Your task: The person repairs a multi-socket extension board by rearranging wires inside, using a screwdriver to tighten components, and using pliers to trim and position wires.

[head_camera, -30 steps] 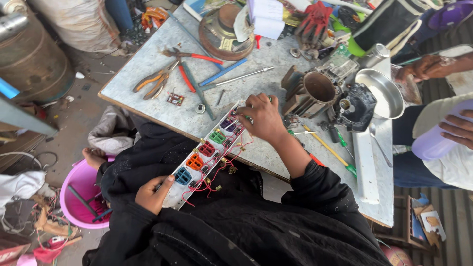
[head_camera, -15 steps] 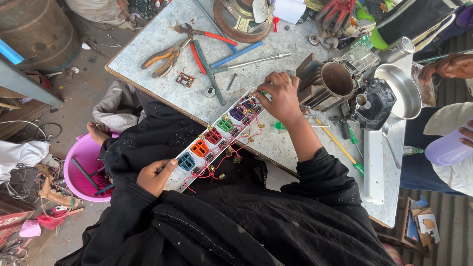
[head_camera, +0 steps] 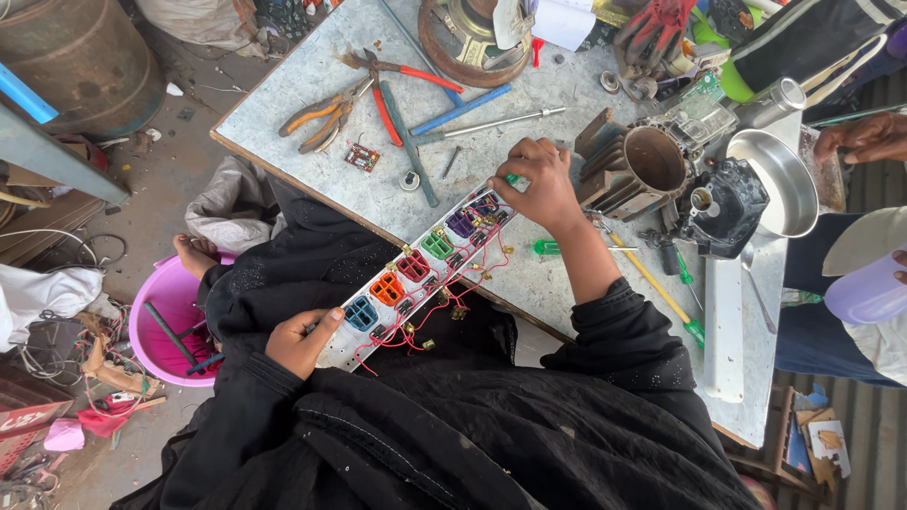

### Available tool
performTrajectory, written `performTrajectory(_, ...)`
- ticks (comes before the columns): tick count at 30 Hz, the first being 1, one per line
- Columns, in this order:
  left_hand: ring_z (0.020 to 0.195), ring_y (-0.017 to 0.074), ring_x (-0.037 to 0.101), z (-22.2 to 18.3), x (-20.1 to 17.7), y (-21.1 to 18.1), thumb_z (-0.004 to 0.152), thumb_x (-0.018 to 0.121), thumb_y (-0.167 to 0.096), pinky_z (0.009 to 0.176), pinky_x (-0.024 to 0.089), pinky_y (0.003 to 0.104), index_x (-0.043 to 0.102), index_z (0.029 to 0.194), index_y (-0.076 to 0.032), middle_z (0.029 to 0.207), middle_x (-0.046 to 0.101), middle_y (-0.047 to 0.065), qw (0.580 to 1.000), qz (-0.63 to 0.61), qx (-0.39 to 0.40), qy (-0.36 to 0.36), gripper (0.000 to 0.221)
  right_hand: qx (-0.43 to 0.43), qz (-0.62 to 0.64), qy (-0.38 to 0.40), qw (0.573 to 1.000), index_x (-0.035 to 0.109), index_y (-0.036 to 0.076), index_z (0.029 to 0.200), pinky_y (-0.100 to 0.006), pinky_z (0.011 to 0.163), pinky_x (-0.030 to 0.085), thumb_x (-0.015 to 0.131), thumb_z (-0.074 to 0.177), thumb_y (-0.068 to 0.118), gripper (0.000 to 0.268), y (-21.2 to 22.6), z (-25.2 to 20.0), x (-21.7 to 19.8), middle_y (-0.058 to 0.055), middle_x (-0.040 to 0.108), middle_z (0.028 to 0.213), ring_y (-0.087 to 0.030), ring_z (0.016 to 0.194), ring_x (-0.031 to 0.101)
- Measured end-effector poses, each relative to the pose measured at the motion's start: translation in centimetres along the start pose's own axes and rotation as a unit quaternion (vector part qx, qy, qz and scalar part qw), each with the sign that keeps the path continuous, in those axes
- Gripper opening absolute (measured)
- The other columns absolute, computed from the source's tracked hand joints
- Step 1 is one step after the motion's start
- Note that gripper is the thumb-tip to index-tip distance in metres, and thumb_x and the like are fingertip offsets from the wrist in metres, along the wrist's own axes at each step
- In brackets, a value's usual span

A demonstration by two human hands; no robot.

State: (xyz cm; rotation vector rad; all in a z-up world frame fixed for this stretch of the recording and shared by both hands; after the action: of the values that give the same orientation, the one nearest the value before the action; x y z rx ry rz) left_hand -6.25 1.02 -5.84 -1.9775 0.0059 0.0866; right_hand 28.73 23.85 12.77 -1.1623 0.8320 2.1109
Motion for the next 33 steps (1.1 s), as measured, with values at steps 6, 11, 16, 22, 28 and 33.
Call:
performTrajectory(6,0.079,0.0141,0.073,0.1,0.0,-0.3,0.093,0.067,-0.043,0.072,0.057,0.027,0.078,0.111,0.000,0.088,0.080,0.010,1.000,0.016,-0.004,0.010,0.048,0.007,-0.015,0.010,1.000,0.078,0.017,0.080,-0.050,0.089,0.032,0.088,0.081,0.027,0.014,0.1,0.3,0.0,0.003,0.063,0.092,-0.023,0.095,0.056)
performTrajectory(11,0.080,0.0136,0.072,0.1,-0.2,-0.2,0.093,0.067,-0.043,0.073,0.057,0.027,0.078,0.110,0.000,0.088,0.079,0.010,1.000,0.003,-0.007,0.003,0.048,-0.023,-0.022,0.014,0.999,0.079,0.018,0.082,-0.051,0.091,0.033,0.087,0.081,0.027,0.012,0.8,0.3,-0.8,0.003,0.062,0.092,-0.021,0.095,0.055)
performTrajectory(16,0.077,0.0133,0.069,0.4,-1.0,-0.2,0.094,0.068,-0.044,0.071,0.055,0.027,0.078,0.108,0.001,0.085,0.077,0.010,1.000,0.012,-0.016,-0.007,0.048,-0.087,-0.077,0.042,0.992,0.078,0.021,0.078,-0.054,0.095,0.033,0.085,0.082,0.029,0.012,2.0,-0.2,-1.6,0.006,0.063,0.094,-0.019,0.098,0.057)
performTrajectory(22,0.074,0.0130,0.069,-0.3,-1.1,0.4,0.090,0.071,-0.043,0.068,0.054,0.027,0.079,0.102,0.001,0.081,0.077,0.009,0.999,0.009,-0.017,-0.032,0.047,0.000,0.004,0.136,0.991,0.077,0.021,0.081,-0.054,0.090,0.035,0.087,0.078,0.038,0.020,1.5,-1.3,-0.3,0.006,0.064,0.096,-0.020,0.100,0.058)
performTrajectory(28,0.074,0.0152,0.074,-0.3,-1.4,0.0,0.088,0.072,-0.049,0.070,0.057,0.027,0.081,0.100,0.001,0.082,0.080,0.011,0.996,0.083,0.011,-0.042,0.052,0.026,0.210,0.213,0.954,0.075,0.017,0.089,-0.042,0.108,0.040,0.085,0.078,0.020,0.016,0.0,-1.6,-0.9,0.006,0.068,0.099,-0.017,0.110,0.061)
performTrajectory(33,0.074,0.0205,0.078,-0.4,-1.4,-1.0,0.084,0.072,-0.057,0.070,0.060,0.030,0.080,0.104,0.003,0.082,0.080,0.016,0.992,0.122,-0.037,-0.021,0.063,0.063,0.246,0.254,0.933,0.075,0.013,0.088,-0.037,0.110,0.038,0.083,0.080,0.008,0.013,-1.0,-1.3,-0.3,0.002,0.066,0.099,-0.019,0.111,0.060)
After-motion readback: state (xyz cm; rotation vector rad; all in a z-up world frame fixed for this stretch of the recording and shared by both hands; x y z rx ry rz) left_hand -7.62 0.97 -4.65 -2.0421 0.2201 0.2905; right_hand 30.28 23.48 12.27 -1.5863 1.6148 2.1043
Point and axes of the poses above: each hand's wrist, its own z-axis towards the middle knuckle, its own x-axis out of the palm, y = z × x, the point moved 3 cm from there along z, towards the middle knuckle
